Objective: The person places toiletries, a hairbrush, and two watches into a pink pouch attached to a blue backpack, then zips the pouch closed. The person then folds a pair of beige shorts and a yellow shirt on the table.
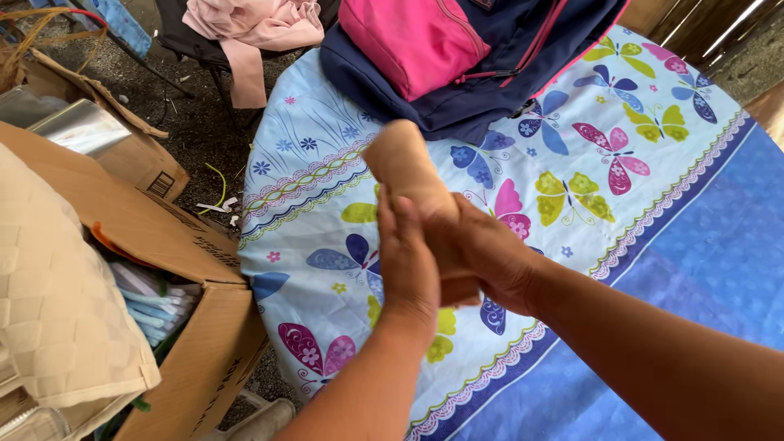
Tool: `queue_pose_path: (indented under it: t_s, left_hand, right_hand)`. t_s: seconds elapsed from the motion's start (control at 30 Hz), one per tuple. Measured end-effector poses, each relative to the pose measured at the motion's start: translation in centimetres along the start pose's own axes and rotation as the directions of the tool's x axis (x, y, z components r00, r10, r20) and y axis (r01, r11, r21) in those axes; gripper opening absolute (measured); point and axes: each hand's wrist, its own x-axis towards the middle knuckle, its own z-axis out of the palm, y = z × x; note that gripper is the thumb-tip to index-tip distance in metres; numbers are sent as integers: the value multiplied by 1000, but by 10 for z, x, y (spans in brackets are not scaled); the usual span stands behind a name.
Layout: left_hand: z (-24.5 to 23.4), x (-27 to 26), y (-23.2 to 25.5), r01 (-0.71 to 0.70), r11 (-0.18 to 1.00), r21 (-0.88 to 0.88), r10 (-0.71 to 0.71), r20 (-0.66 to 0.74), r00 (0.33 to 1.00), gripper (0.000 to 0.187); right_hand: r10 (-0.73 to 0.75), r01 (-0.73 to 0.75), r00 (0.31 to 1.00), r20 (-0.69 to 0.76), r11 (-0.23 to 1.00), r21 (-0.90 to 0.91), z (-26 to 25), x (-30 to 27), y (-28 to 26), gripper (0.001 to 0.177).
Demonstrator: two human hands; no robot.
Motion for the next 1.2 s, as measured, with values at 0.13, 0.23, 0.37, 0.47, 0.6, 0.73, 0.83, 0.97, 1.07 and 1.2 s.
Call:
queue_pose_path:
  t_s: [0.13, 0.23, 0.37, 0.47, 0.6, 0.73, 0.83, 0.97, 1.07, 1.2]
  left_hand:
    - [-20, 45, 14, 177, 982, -63, -184, -145, 972, 61]
    - [-35, 98, 29, 142, 987, 75, -141, -20, 990, 45]
    - [-61, 162, 54, 243, 939, -242, -201, 188, 961, 20]
    - [-75, 173, 57, 339, 921, -193, -359, -80, 930, 35]
    - [-87, 151, 52, 378, 880, 287, -268, -357, 895, 64]
    - [-87, 145, 48, 278, 900, 335, -162, -334, 928, 54]
    - [-85, 162, 45, 227, 955, 188, -166, -293, 941, 48]
    - [-84, 190, 46, 85, 994, 66, -69, -214, 974, 50]
    - [-80, 204, 50, -1, 998, -66, -15, -231, 973, 52]
    - [-68, 196, 50, 78, 899, 431, 160, -489, 858, 58]
  right_hand:
    - [-230, 256, 964, 136, 939, -228, 9, 16, -15, 60]
    - [-543, 464, 832, 116, 567, -681, 9, 47, -36, 71]
    - [-814, 451, 456, 359, -136, -882, 1, 84, -46, 75]
    - [-706, 404, 586, 397, -170, -899, 4, 106, -20, 79]
    - [-630, 372, 686, 364, -126, -920, -1, 125, 1, 75]
    - [-682, 484, 613, 398, -75, -872, -16, 114, 6, 82]
    - [-736, 454, 650, 189, 176, -874, -21, 103, 5, 69]
    - [-822, 443, 560, 104, 191, -876, -16, 111, -1, 52]
    - [-849, 556, 505, 152, 187, -810, -13, 127, -6, 43]
    - [-820, 510, 545, 174, 159, -845, -5, 135, -12, 56]
